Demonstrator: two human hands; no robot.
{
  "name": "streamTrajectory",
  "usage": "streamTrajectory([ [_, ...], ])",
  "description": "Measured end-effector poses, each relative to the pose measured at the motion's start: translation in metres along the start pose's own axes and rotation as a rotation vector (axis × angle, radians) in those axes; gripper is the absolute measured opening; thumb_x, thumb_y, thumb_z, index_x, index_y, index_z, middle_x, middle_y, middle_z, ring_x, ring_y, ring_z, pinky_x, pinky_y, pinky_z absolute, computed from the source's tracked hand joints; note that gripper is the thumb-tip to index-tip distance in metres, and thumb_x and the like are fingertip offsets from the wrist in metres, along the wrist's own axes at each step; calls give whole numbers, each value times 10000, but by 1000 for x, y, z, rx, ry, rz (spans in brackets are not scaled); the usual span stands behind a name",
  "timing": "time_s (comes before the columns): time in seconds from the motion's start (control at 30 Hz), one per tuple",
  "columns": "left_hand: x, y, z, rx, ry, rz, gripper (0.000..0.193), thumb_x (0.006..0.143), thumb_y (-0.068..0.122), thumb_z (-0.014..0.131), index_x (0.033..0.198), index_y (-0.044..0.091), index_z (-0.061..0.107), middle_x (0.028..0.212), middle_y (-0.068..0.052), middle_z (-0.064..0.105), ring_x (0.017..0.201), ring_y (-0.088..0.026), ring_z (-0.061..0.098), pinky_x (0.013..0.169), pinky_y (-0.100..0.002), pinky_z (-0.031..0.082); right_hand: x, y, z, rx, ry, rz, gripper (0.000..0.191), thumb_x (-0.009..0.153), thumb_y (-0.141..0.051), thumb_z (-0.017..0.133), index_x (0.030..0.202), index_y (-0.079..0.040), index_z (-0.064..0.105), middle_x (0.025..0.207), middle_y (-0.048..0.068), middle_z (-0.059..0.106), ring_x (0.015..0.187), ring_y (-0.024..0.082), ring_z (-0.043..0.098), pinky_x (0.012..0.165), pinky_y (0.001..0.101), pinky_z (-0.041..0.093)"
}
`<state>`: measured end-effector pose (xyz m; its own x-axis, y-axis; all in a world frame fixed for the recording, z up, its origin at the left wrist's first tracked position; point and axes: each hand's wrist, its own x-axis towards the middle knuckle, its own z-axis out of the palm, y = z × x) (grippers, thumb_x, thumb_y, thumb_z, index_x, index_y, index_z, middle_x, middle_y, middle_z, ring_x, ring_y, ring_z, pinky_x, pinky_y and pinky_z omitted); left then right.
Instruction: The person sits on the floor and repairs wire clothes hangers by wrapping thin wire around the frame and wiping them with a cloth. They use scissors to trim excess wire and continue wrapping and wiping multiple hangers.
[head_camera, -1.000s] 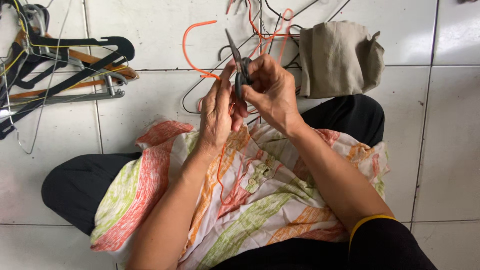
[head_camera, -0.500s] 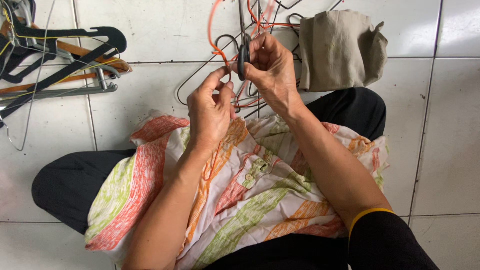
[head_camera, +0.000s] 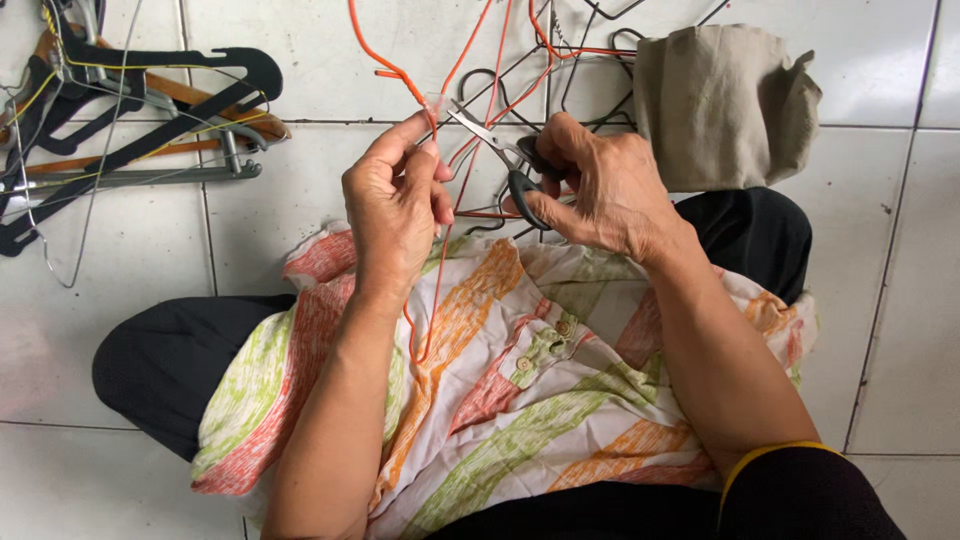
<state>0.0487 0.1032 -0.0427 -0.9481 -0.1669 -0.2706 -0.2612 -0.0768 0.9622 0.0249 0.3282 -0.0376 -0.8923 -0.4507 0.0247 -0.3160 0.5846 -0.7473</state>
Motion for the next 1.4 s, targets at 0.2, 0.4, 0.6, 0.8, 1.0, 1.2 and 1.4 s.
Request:
streamTrajectory([
  [0.2,-1,9,-2,-9,-11,-29,284,1035,54,567,1287,60,697,787,-19,617,469,-40,535,372,-196,351,4,2,10,-72,-51,3,417,800,-313,804,1003,-26,581,705,63,665,603,246,660,609,389,532],
  [0.4,-1,11,-3,-45,-38,4,259,1049,62,573,1287,52,674,797,-27,628,485,-41,537,382,-198,358,5,6,20,-37,-11,-3,425,814,-326,814,992,-26,572,690,89,644,591,230,671,581,358,542],
  [0.6,-4,8,-4,-67,-66,-13,274,1056,85,577,1311,54,669,786,-25,612,485,-38,524,385,-199,360,4,5,21,16,-6,-28,387,845,-291,830,959,-32,567,696,80,636,590,218,650,579,354,526],
  [0.8,-5,6,-3,-102,-105,-11,284,1056,94,579,1323,46,665,790,-25,603,488,-38,515,391,-199,363,4,4,20,64,-27,-3,388,832,-278,833,949,-29,559,703,74,634,575,203,625,570,340,515],
  [1.0,-6,8,-4,-190,-130,-48,271,1065,98,579,1316,43,665,787,-18,586,489,-39,496,392,-200,350,4,1,19,85,-2,-1,391,831,-285,835,945,-32,560,683,70,612,553,184,595,547,330,493],
  [1.2,-6,9,-6,-224,-150,-36,271,1067,100,578,1320,46,658,790,-18,583,492,-44,493,389,-199,341,4,1,18,56,-5,24,398,832,-292,838,950,-28,564,664,69,612,539,174,596,538,327,494],
  [1.4,-5,5,-5,-299,-163,-57,266,1069,98,583,1317,29,650,801,-27,594,498,-52,491,403,-206,354,3,2,21,82,25,23,383,840,-286,833,950,-37,565,688,59,634,554,159,612,542,309,507],
])
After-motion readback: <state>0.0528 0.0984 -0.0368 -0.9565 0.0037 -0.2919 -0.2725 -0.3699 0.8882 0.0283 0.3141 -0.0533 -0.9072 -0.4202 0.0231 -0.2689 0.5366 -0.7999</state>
